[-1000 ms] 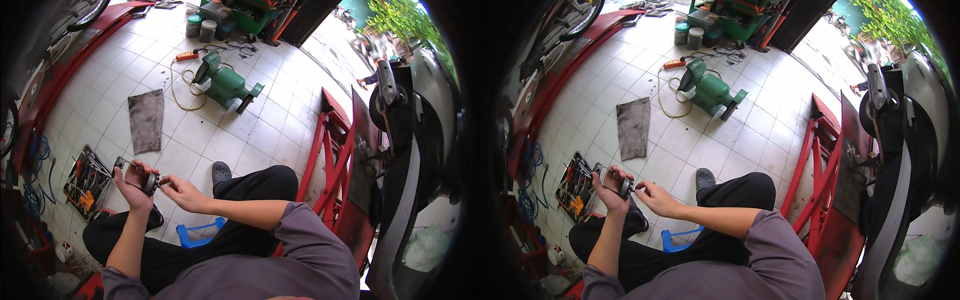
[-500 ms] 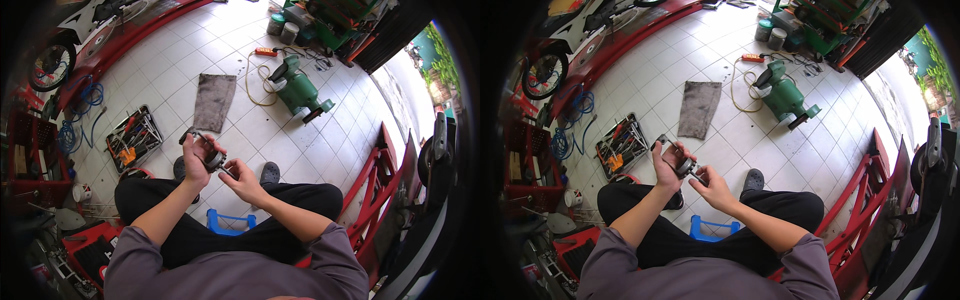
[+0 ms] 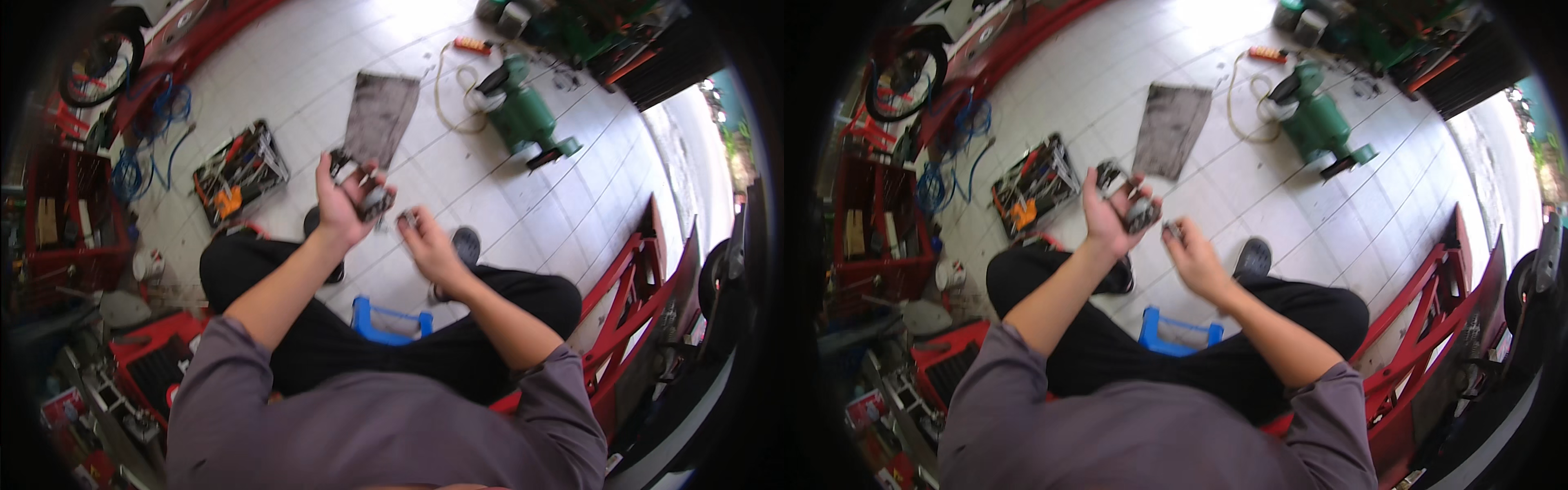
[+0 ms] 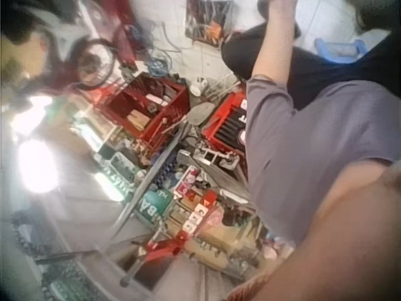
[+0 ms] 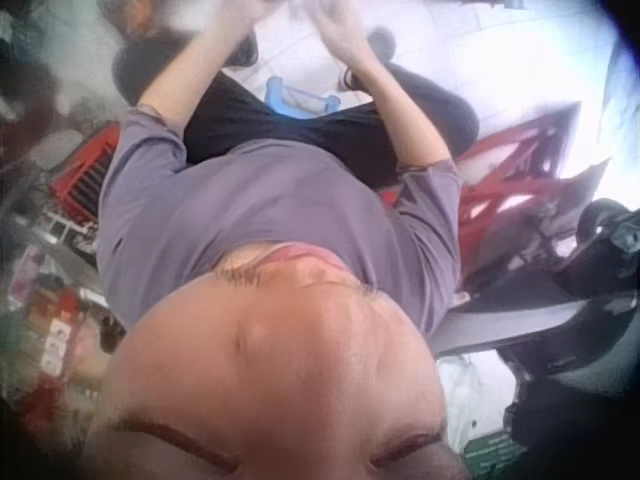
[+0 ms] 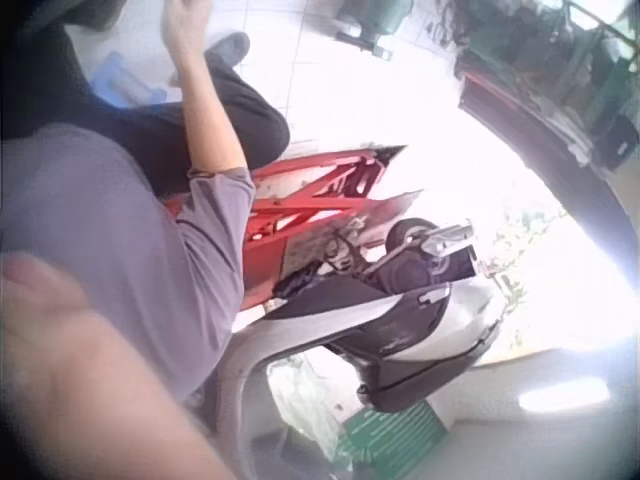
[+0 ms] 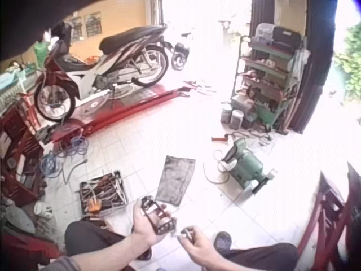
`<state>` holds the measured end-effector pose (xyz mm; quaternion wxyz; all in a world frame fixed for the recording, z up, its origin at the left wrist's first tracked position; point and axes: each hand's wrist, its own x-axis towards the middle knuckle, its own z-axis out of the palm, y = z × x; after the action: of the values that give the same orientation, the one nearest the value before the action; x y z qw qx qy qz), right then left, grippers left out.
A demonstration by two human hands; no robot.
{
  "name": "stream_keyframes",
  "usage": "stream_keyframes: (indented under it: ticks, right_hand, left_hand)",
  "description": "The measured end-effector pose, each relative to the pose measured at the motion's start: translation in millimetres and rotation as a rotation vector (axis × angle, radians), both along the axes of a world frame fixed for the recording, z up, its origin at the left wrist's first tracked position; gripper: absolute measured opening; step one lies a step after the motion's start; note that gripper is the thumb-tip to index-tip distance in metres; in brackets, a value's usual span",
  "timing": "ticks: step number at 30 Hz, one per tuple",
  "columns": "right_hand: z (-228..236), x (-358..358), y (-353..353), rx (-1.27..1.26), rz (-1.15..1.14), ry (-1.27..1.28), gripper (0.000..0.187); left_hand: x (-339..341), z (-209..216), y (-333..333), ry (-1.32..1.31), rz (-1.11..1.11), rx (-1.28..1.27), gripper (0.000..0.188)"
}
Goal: The person disassembles clutch components by unscrewing a central bolt and nut using a socket wrench and a spanner, then removing the internal plates and springs by hand.
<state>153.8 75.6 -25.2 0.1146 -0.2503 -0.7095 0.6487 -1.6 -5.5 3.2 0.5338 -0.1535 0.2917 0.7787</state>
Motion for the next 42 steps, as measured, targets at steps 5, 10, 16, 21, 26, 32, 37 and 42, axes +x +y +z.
stream_keyframes:
  ticks: [5, 10, 16, 21, 26, 32, 37, 42]
  right_hand:
    - [37, 6, 45, -0.818, -0.203, 0.209, 0.016]
    - [42, 8, 68, -1.001, -0.283, 0.263, 0.015]
    - [45, 5, 53, -0.716, -0.149, 0.025, 0.027]
    - [56, 4, 40, -0.535, 0.008, -0.056, 0.032]
    - [56, 5, 41, -0.191, 0.047, -0.14, 0.031]
    - [66, 12, 63, 0.047, -0.065, -0.001, 0.018]
    - [103, 34, 86, -0.165, -0.145, 0.554, 0.027]
    - [146, 60, 79, -0.331, 0.109, 0.926, 0.036]
  left_hand:
    - [-6, -7, -4, -0.095, 0.065, -0.009, 0.078]
    - [-2, -3, -2, -0.091, 0.072, -0.055, 0.079]
    - [1, -8, 0, -0.133, 0.017, -0.032, 0.076]
    - [0, -9, -2, -0.109, -0.055, -0.01, 0.073]
    - [7, 3, 2, 0.436, -0.21, 0.039, 0.049]
    - [16, 27, -4, 1.519, -0.515, -0.138, 0.027]
    - [19, 16, -3, 1.914, -0.421, -0.073, 0.027]
    - [25, -3, -1, 2.012, -0.46, -0.079, 0.032]
